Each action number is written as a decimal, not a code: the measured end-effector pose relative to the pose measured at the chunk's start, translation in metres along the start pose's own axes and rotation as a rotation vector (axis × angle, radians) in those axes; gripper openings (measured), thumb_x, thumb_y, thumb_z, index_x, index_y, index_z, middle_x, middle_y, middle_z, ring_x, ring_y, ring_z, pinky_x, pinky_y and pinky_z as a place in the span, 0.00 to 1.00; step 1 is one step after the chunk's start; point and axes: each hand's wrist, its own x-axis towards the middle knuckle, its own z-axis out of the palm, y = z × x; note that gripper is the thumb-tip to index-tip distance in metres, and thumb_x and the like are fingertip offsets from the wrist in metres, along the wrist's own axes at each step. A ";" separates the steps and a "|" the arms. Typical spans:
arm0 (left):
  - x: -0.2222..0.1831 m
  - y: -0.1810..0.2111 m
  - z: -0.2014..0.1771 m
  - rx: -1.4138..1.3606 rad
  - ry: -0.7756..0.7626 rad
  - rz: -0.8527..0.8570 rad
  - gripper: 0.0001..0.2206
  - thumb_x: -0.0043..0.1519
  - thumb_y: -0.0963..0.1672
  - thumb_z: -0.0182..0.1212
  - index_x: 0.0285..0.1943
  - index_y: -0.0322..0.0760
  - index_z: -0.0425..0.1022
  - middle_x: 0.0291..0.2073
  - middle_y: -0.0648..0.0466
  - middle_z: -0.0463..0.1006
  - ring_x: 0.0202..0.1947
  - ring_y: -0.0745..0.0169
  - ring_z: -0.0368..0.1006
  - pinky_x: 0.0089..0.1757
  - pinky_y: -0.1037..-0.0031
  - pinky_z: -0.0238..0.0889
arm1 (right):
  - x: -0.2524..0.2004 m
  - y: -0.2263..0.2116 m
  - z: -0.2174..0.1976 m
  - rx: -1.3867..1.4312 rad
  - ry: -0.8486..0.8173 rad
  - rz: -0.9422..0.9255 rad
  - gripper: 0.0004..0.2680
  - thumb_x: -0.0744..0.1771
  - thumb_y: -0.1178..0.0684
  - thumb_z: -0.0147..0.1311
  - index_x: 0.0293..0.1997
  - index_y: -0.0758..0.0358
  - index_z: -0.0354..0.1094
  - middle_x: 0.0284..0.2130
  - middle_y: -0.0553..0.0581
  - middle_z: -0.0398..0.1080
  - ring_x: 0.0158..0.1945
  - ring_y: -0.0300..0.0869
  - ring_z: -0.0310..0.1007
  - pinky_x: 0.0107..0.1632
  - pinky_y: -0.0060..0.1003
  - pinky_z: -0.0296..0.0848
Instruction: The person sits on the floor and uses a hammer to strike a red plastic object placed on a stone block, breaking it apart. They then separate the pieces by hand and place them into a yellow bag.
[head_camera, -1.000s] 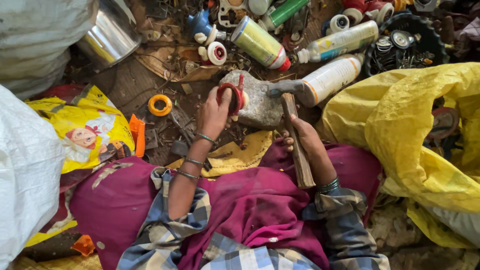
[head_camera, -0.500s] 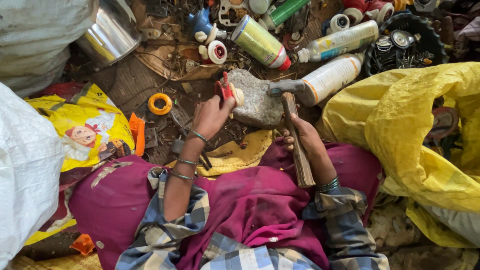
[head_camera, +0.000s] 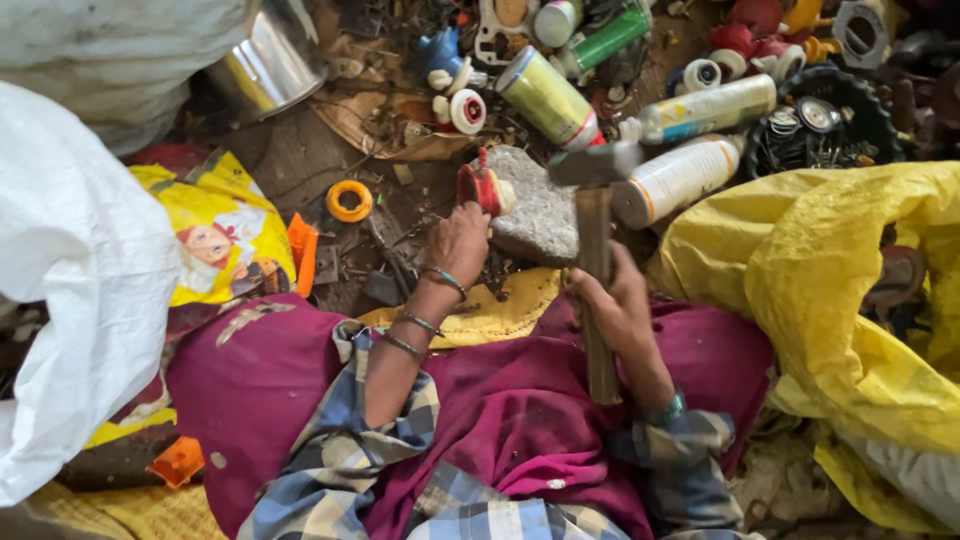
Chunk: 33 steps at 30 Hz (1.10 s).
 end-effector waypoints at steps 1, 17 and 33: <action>0.001 -0.002 0.004 -0.011 -0.003 -0.015 0.13 0.67 0.48 0.56 0.46 0.32 0.72 0.39 0.35 0.79 0.37 0.31 0.78 0.39 0.46 0.69 | -0.007 -0.012 0.002 -0.004 0.023 -0.084 0.14 0.67 0.59 0.55 0.58 0.68 0.58 0.33 0.52 0.71 0.30 0.33 0.75 0.28 0.30 0.74; 0.010 -0.020 0.006 -0.052 0.066 -0.027 0.12 0.63 0.47 0.62 0.36 0.32 0.78 0.31 0.36 0.80 0.35 0.32 0.78 0.39 0.48 0.69 | 0.009 0.008 0.027 -0.137 -0.031 0.132 0.18 0.67 0.56 0.55 0.64 0.66 0.57 0.30 0.54 0.70 0.29 0.36 0.70 0.29 0.33 0.71; 0.003 -0.011 -0.003 -0.042 0.035 -0.054 0.11 0.62 0.47 0.63 0.36 0.32 0.78 0.33 0.36 0.81 0.37 0.33 0.79 0.38 0.50 0.71 | 0.008 -0.011 0.046 -0.536 -0.072 -0.183 0.20 0.68 0.57 0.56 0.66 0.69 0.54 0.29 0.63 0.72 0.29 0.39 0.71 0.32 0.42 0.72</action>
